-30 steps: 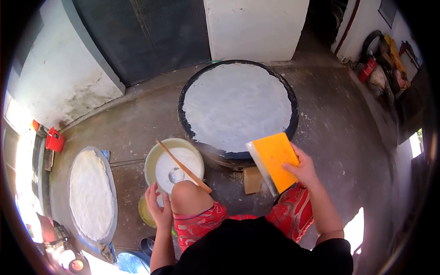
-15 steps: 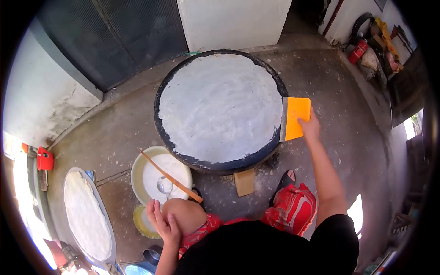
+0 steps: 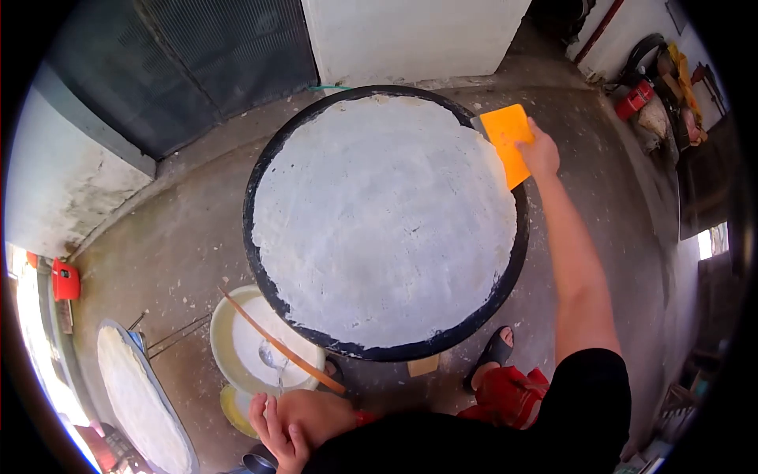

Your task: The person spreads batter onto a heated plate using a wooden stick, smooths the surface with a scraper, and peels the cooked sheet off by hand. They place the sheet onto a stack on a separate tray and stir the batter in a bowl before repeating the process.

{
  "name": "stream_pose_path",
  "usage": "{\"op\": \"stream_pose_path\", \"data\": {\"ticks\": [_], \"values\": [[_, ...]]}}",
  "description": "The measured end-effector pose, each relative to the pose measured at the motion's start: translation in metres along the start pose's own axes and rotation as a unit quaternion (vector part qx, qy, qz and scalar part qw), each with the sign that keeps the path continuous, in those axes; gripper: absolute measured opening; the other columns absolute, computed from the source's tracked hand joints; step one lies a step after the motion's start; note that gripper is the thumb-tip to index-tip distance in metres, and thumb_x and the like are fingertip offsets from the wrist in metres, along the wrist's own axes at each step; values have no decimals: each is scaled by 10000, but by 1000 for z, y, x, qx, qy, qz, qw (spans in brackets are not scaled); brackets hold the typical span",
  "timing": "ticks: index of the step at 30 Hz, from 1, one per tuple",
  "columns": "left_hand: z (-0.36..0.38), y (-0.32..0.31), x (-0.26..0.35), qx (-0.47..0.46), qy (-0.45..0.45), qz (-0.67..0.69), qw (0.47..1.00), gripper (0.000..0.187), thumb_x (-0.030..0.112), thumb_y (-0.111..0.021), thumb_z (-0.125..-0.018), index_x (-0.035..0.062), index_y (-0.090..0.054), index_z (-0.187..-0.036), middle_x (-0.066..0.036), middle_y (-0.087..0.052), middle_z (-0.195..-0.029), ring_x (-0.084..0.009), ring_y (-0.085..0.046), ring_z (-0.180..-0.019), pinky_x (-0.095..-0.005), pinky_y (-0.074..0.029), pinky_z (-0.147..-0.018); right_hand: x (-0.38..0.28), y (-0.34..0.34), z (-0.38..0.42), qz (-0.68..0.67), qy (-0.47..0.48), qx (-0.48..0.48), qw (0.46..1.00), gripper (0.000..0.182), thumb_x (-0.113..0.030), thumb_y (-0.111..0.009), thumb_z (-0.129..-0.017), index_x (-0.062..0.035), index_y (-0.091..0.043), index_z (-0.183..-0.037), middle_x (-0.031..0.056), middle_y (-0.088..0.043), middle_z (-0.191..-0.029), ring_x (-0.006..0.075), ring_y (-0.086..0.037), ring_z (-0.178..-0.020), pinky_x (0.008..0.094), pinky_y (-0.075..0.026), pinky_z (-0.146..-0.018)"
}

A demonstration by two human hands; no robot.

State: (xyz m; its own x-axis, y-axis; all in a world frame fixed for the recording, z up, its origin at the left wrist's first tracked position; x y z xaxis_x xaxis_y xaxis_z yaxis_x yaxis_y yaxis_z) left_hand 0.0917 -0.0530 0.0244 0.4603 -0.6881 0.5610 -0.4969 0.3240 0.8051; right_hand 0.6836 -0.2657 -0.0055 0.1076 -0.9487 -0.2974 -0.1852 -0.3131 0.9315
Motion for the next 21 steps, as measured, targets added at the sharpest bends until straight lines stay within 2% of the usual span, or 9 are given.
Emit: {"op": "stream_pose_path", "data": {"ticks": [2, 4, 6, 9, 10, 12, 15, 19, 21], "values": [[-15, -1, 10, 12, -62, -123, 990, 342, 193, -496, -822, -40, -525, -1072, -223, -514, -1059, -358, -508, -979, -408, -423, -822, -8, -7, -32, 27, -48, -10, 998, 604, -271, -645, -706, -280, -422, -1267, 85, -603, -1042, 260, -577, -952, 369, -460, -796], [-16, -6, 1, -16, -30, -87, 996, 381, 192, -479, -835, -44, -481, -1135, -241, -454, -1139, -393, -447, -1047, -432, -371, -880, -32, -19, -46, 13, -52, -17, 998, 602, -220, -662, -714, -295, -427, -1263, 97, -580, -1096, 247, -566, -979, 359, -453, -806], [-20, -14, -3, -47, 3, -44, 998, 424, 192, -462, -849, -48, -437, -1198, -259, -394, -1218, -429, -386, -1114, -456, -319, -938, -69, -33, -52, 7, 97, -14, 995, 584, -218, -652, -723, -310, -432, -1256, 98, -582, -1090, 245, -575, -959, 369, -460, -787], [-30, -15, -6, -34, 3, -65, 997, 398, 196, -457, -853, -45, -461, -1169, -256, -423, -1186, -411, -419, -1089, -448, -342, -922, -96, -29, -70, 43, 16, -32, 998, 586, -222, -650, -723, -324, -428, -1256, 100, -581, -1085, 252, -567, -973, 362, -453, -808], [-30, -15, -9, -43, 6, -79, 996, 398, 201, -456, -856, -47, -462, -1167, -255, -424, -1185, -410, -423, -1085, -448, -344, -921, -104, -41, -78, 40, 22, -33, 998, 586, -222, -650, -723, -324, -428, -1256, 100, -581, -1085, 252, -567, -973, 362, -453, -808], [-33, -19, -9, -49, 18, -88, 995, 398, 205, -455, -858, -49, -463, -1164, -255, -425, -1184, -408, -427, -1081, -448, -346, -920, -125, -59, -90, 54, 102, -21, 993, 561, -258, -608, -740, -350, -411, -1257, 53, -561, -1122, 225, -527, -1039, 373, -431, -843], [-44, -15, -8, -53, 43, -71, 995, 400, 221, -457, -860, -51, -468, -1154, -255, -429, -1178, -406, -436, -1071, -449, -352, -914, -165, -72, -97, 105, 110, -66, 986, 562, -240, -605, -743, -352, -408, -1258, 52, -554, -1125, 235, -524, -1037, 372, -425, -855], [-47, -14, -9, -53, 80, -82, 992, 404, 250, -448, -866, -49, -479, -1136, -257, -437, -1165, -403, -441, -1061, -441, -359, -908, -206, -112, -127, 91, 184, -40, 978, 556, -217, -599, -748, -348, -414, -1256, 63, -544, -1130, 252, -521, -1032, 370, -416, -868], [-48, -12, -12, -56, 99, -90, 989, 406, 260, -448, -866, -48, -486, -1128, -258, -440, -1161, -402, -442, -1059, -437, -360, -907, -243, -133, -126, -1, 317, -21, 948, 566, -150, -615, -746, -325, -432, -1253, 122, -554, -1110, 274, -512, -1042, 352, -405, -889]]}}
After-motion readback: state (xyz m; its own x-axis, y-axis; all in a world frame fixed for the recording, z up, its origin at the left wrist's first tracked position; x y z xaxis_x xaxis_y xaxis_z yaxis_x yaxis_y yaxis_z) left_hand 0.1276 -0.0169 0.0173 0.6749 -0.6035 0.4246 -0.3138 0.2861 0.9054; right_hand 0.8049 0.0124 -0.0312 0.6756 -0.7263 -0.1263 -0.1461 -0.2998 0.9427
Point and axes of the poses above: each hand's wrist, its own z-axis away from the middle knuckle, its own y-axis out of the back of the hand, x = y × z, the point moved 4 cm from there along -z, towards the middle knuckle
